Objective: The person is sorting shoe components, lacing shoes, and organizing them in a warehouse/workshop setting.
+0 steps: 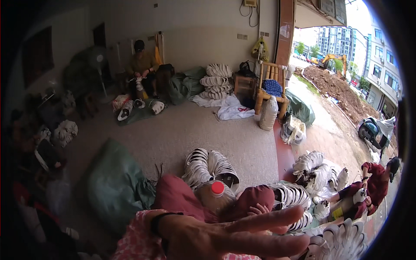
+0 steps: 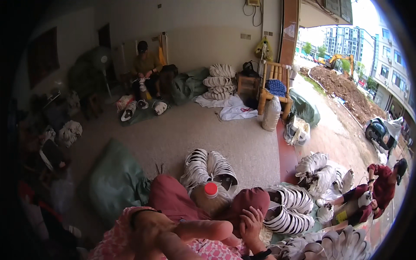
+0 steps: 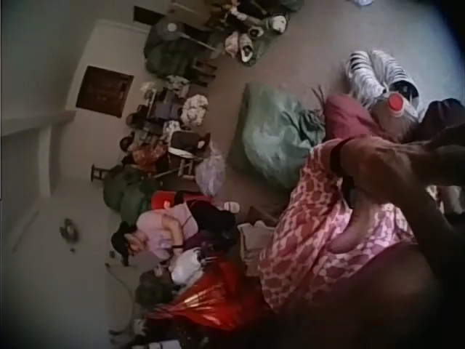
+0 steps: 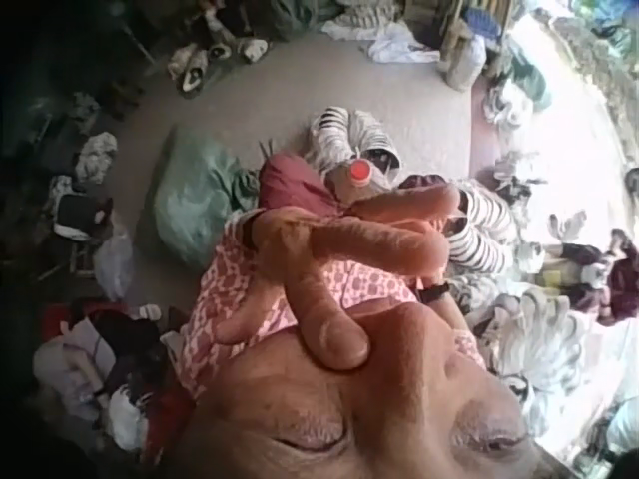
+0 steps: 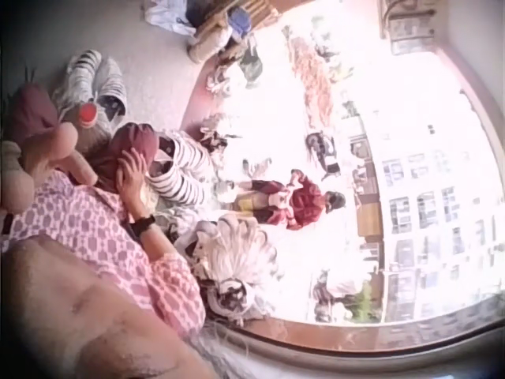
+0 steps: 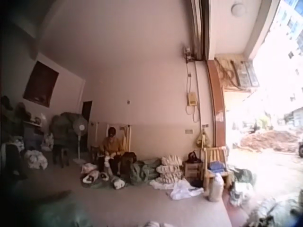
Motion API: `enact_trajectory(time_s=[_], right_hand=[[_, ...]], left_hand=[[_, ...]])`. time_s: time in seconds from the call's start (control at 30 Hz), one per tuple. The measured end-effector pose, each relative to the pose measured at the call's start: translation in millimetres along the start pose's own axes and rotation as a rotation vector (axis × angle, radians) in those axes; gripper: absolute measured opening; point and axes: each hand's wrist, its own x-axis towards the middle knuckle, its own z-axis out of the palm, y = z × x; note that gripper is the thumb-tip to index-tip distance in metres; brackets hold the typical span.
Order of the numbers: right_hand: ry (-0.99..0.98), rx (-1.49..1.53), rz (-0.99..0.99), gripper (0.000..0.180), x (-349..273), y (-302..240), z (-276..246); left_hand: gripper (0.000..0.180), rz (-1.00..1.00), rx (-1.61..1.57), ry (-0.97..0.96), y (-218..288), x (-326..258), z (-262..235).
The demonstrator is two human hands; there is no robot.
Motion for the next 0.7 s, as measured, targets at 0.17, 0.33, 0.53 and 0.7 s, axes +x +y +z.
enact_trajectory(time_s=[0.17, 0.33, 0.53, 0.7], right_hand=[[0.015, 0.017, -0.008, 0.016, -2, 1, 3], [0.002, 0.005, -0.022, 0.016, -3, 1, 6], [-0.019, -0.012, -0.028, 0.017, 0, 0, 6], [-0.017, -0.007, -0.033, 0.018, 1, -4, 7]], left_hand=[[0.068, -0.488, -0.172, -0.078, 39, 38, -19], [0.107, -0.252, -0.07, -0.388, 49, 24, -35], [0.104, -0.237, 0.022, -0.384, 53, 28, -43], [0.086, -0.239, 0.003, -0.206, 63, 22, -27]])
